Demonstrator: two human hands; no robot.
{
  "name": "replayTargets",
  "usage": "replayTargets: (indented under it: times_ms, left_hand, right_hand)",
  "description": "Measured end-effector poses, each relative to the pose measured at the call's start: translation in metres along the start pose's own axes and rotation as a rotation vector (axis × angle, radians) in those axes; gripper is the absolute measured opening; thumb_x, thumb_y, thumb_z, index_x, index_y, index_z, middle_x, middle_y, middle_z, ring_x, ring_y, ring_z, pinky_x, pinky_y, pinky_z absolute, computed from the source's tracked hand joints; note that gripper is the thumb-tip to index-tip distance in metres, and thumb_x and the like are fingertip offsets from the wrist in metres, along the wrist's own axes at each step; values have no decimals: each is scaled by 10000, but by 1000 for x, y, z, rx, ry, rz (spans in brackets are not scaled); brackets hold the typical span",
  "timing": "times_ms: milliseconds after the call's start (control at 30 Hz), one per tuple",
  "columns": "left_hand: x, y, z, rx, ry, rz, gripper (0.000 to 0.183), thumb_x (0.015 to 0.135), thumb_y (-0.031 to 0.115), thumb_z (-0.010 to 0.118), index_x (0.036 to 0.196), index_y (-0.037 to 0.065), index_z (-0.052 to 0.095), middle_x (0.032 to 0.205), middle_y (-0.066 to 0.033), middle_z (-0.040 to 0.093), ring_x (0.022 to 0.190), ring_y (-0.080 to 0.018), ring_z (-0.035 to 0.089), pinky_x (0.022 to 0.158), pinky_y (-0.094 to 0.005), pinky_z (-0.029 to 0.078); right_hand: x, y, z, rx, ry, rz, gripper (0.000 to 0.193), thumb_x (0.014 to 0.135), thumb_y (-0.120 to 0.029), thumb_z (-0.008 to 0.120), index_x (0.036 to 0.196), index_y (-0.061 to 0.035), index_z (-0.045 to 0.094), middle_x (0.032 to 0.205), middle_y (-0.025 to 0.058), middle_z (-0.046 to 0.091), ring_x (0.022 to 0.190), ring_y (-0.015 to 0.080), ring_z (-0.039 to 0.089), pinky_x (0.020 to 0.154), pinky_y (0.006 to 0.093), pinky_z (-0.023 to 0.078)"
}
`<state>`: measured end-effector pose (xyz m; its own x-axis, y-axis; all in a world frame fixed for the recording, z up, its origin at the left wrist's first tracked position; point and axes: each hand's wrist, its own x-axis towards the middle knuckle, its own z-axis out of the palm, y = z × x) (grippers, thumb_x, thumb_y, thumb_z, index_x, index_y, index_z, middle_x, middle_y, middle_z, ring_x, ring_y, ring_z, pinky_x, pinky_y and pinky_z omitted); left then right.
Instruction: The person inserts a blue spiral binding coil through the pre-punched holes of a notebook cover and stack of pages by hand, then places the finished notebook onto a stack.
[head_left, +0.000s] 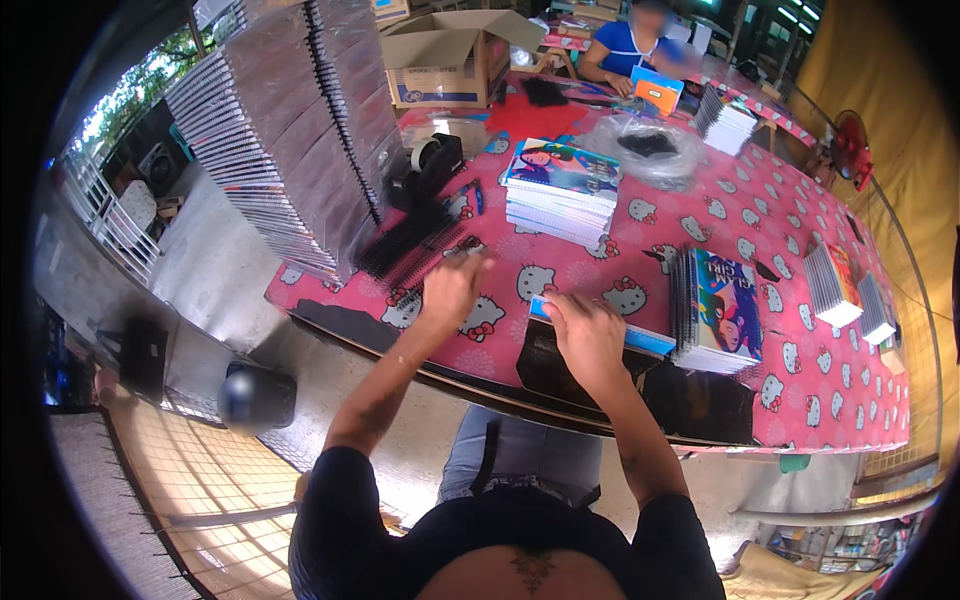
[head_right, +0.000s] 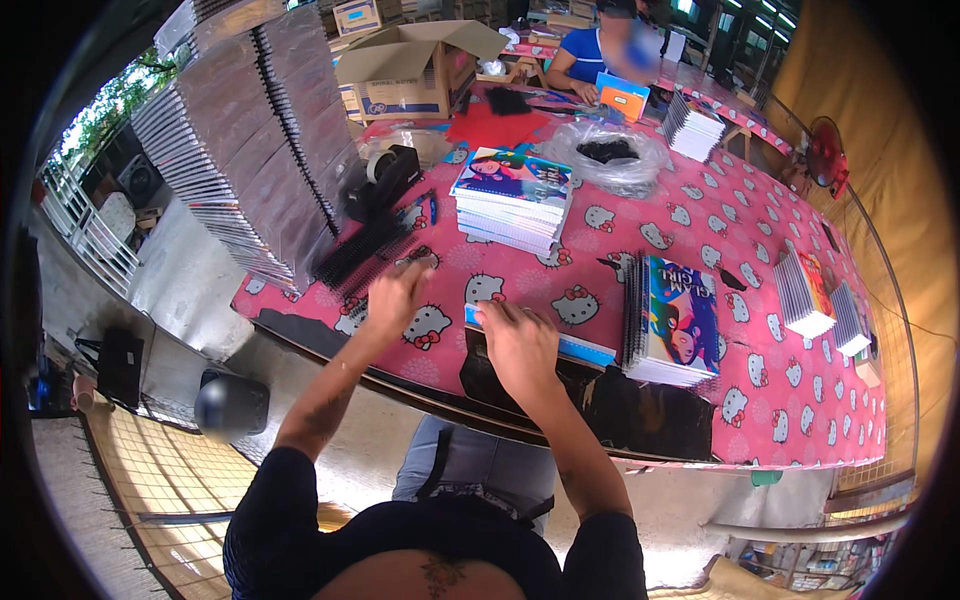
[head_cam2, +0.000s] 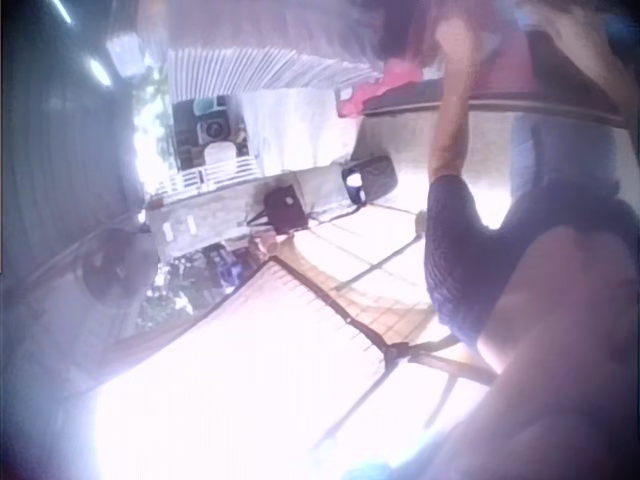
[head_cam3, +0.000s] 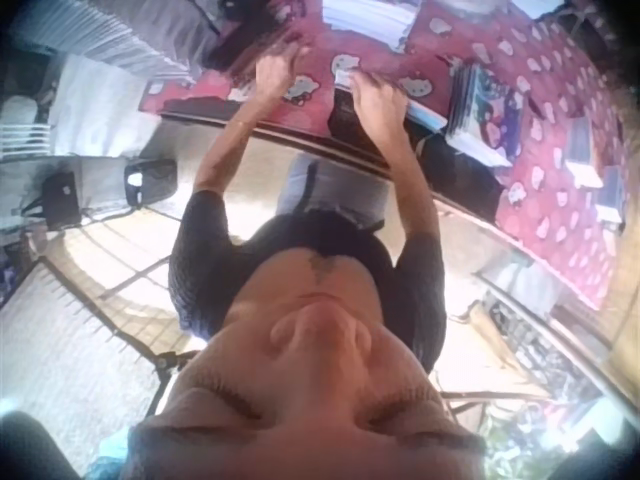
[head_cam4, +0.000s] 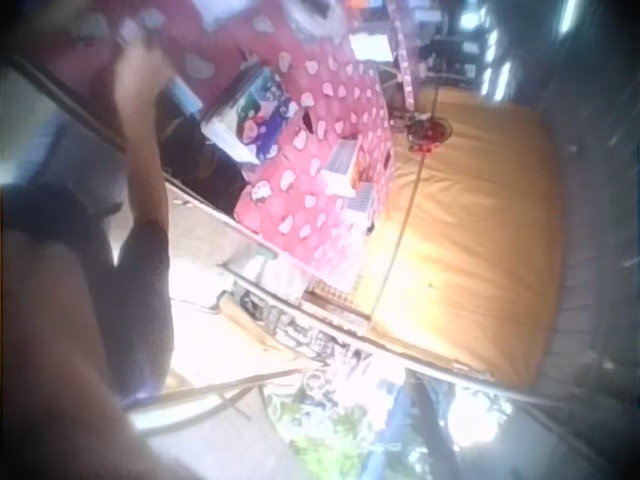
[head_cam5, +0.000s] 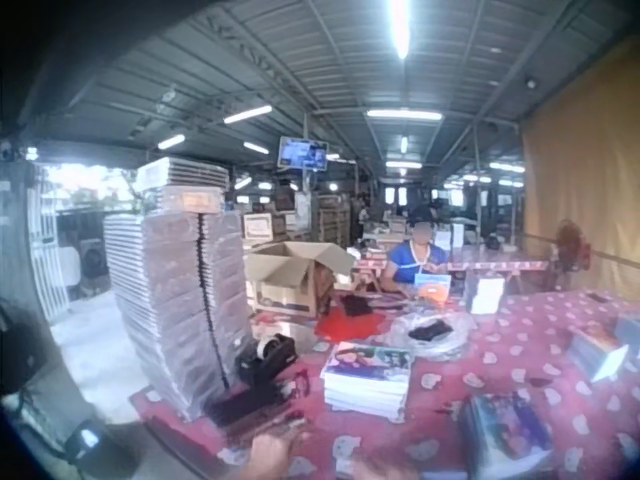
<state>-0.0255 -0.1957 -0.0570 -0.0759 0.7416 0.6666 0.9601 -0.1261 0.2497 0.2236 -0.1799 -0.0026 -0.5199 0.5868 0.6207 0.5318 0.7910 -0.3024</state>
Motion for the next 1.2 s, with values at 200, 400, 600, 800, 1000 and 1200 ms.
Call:
replayTargets:
  times_ms: [200, 400, 600, 800, 1000, 1200]
  left_hand:
    - [-29, 92, -54, -646, 23, -185, 213, 902, 68, 733, 1111, 27, 727, 857, -139, 696, 598, -195, 636, 532, -312, 493]
    - [-22, 88, -40, -561, -20, -180, 185, 916, 71, 726, 1088, 4, 737, 865, -121, 697, 628, -190, 633, 555, -308, 475]
    - [-6, 76, -39, -584, -37, -79, 211, 895, 116, 747, 1065, -6, 716, 871, -155, 691, 709, -299, 656, 638, -381, 515]
    - [9, 53, -39, -459, -234, 255, 216, 929, 207, 682, 1065, 39, 668, 909, -170, 670, 795, -406, 662, 677, -479, 517]
    - [12, 87, -43, -3, -250, 257, 569, 949, 458, 597, 1322, 35, 526, 1388, -162, 522, 1304, -331, 495, 1012, -551, 398]
    - [-70, 102, -10, 82, -80, 286, 827, 964, 605, 467, 1530, 11, 361, 1610, -172, 345, 1498, -349, 301, 1150, -650, 206]
  right_hand:
    - [6, -2, -1, 15, 26, -24, 111, 891, -197, 704, 947, -102, 693, 800, 56, 690, 690, 270, 675, 652, 390, 524]
    - [7, -4, -3, 19, 12, 14, 106, 889, -209, 702, 926, -113, 678, 811, 53, 695, 693, 277, 676, 653, 401, 526]
    - [7, 0, -7, 75, -48, -16, 123, 917, -209, 685, 999, -121, 712, 886, 89, 721, 731, 326, 684, 652, 435, 528]
    - [9, 2, -16, 138, -163, -60, 144, 922, -160, 646, 1057, -112, 652, 913, 109, 707, 772, 359, 674, 693, 466, 527]
    - [3, 9, -40, -39, -232, 9, 159, 969, -191, 595, 1086, -116, 671, 935, 121, 706, 816, 386, 676, 706, 502, 512]
    - [9, 13, -34, 16, -290, 16, 173, 980, -231, 577, 1062, -120, 682, 949, 116, 709, 803, 380, 680, 701, 500, 515]
